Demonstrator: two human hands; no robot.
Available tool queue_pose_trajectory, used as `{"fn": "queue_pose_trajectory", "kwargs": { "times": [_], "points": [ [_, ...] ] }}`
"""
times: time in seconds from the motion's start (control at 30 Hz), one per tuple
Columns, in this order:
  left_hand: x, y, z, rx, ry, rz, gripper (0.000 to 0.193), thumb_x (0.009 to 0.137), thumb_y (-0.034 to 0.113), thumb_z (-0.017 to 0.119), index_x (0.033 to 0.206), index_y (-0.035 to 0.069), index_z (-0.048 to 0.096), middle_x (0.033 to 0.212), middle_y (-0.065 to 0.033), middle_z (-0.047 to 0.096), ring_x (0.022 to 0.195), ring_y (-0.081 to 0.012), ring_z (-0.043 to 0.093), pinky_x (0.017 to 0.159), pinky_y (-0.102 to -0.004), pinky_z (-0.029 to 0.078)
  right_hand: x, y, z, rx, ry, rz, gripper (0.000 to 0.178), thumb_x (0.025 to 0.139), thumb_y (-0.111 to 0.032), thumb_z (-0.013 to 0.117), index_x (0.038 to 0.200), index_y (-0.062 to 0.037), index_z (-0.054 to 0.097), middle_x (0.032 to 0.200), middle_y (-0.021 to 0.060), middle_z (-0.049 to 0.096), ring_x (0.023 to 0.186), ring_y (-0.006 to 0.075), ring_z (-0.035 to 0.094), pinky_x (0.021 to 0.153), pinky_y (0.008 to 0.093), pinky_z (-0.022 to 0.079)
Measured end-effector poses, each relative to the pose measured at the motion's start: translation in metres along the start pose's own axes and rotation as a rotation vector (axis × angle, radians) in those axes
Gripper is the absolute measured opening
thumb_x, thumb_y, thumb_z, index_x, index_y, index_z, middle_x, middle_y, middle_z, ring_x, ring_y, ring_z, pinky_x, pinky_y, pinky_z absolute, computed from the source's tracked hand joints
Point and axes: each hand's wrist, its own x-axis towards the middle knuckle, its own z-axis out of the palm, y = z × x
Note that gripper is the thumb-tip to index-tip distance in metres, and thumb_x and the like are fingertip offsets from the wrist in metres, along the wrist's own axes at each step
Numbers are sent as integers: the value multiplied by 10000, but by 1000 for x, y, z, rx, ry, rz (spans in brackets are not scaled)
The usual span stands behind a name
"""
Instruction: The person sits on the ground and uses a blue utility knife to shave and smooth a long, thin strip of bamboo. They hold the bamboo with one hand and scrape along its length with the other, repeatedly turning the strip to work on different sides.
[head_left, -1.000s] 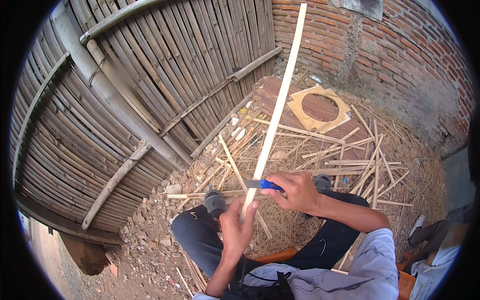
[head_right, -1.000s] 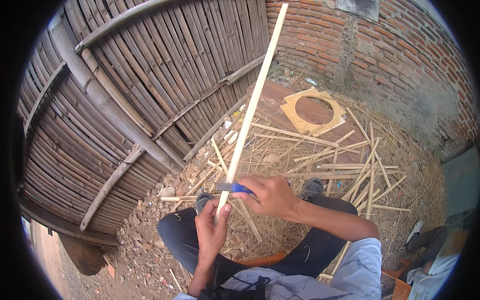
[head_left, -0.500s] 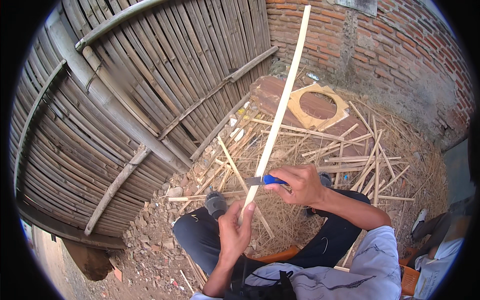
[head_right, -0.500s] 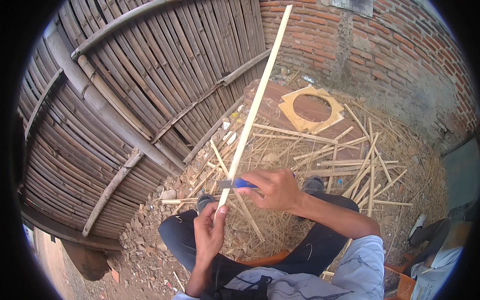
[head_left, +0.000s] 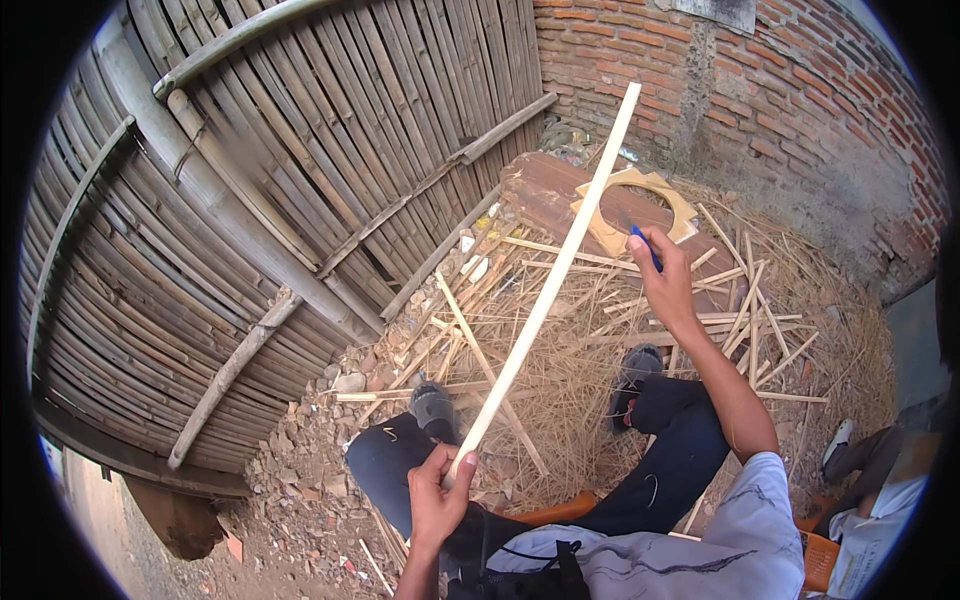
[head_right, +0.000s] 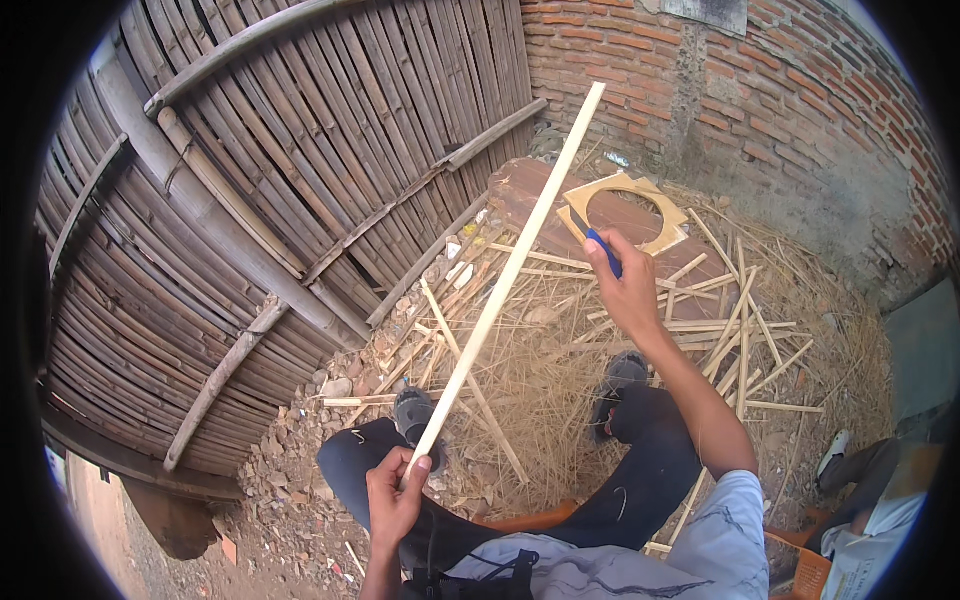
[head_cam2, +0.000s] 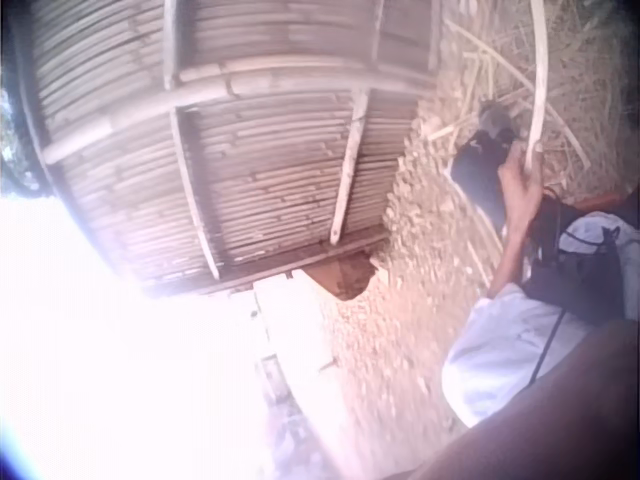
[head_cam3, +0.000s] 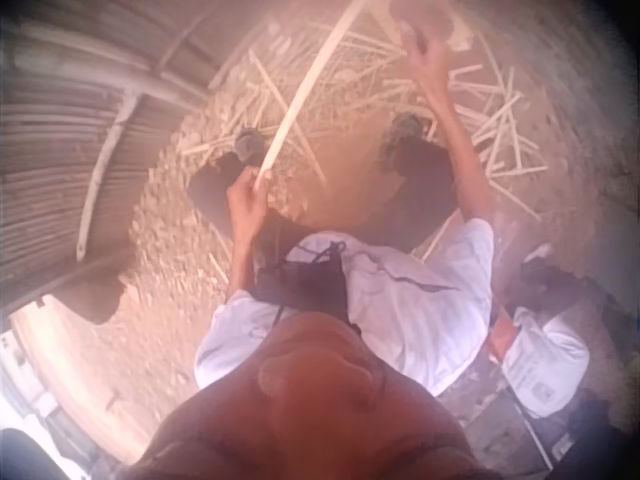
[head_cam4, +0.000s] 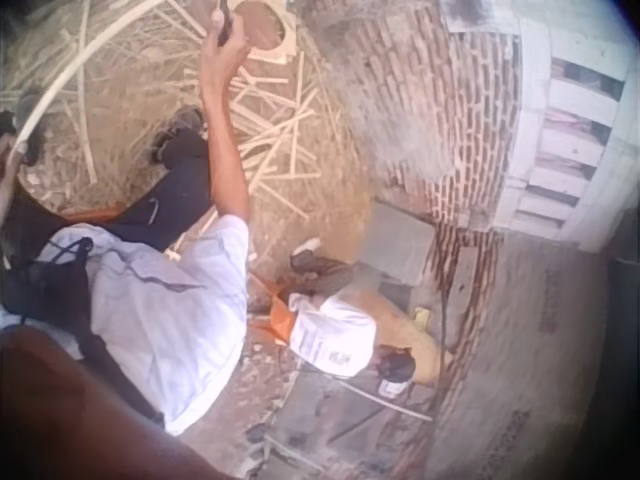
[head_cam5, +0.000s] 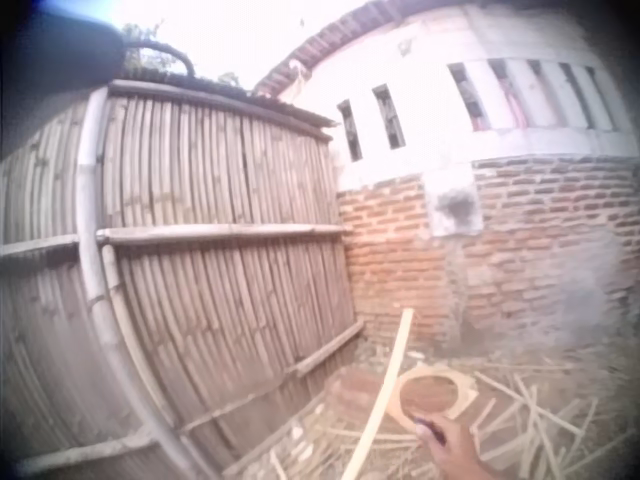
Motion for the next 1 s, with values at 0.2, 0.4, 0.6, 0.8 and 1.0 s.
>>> {"fn": "queue_pose_trajectory", "kwargs": {
  "times": [0.2, 0.4, 0.6, 0.8, 1.0],
  "points": [
    [12, 3, 8, 134, 119, 96, 184, 1037, 166, 753, 985, -6, 715, 604, -26, 572, 562, -49, 440, 516, -289, 347, -12, -26, 13, -334, -548, 48, 410, 985, -414, 762, 1154, -42, 730, 813, 136, 717, 734, 302, 689, 709, 435, 515],
    [19, 2, 21, 28, 126, 127, 175, 1027, 147, 767, 984, -13, 710, 613, -39, 587, 577, -48, 465, 522, -286, 369, -21, 15, 19, -432, -727, 6, 399, 965, -412, 790, 1154, -63, 746, 868, 149, 752, 820, 341, 734, 749, 459, 547],
    [22, 4, 24, 7, 77, 117, 171, 1058, 128, 735, 1014, -33, 701, 714, 6, 697, 660, -20, 591, 584, -220, 422, -13, -11, 13, 452, -680, 257, 328, 1017, -323, 783, 1122, -14, 745, 863, 30, 750, 794, 95, 698, 705, 284, 515],
    [32, 21, 31, 88, -1, 141, 148, 1052, 137, 738, 1028, -3, 699, 730, -17, 712, 640, -35, 600, 583, -254, 460, -35, -47, 27, 573, -717, 155, 322, 1017, -278, 789, 1145, 15, 753, 966, 86, 805, 893, 133, 757, 821, 297, 565],
    [42, 46, 38, 160, -35, 131, 233, 1038, 224, 766, 1053, -4, 724, 739, -141, 704, 562, -198, 608, 562, -365, 477, -47, -57, 37, 535, -582, 242, 353, 995, -341, 819, 1060, 4, 794, 916, 76, 826, 859, 121, 747, 852, 325, 553]
  ]
}}
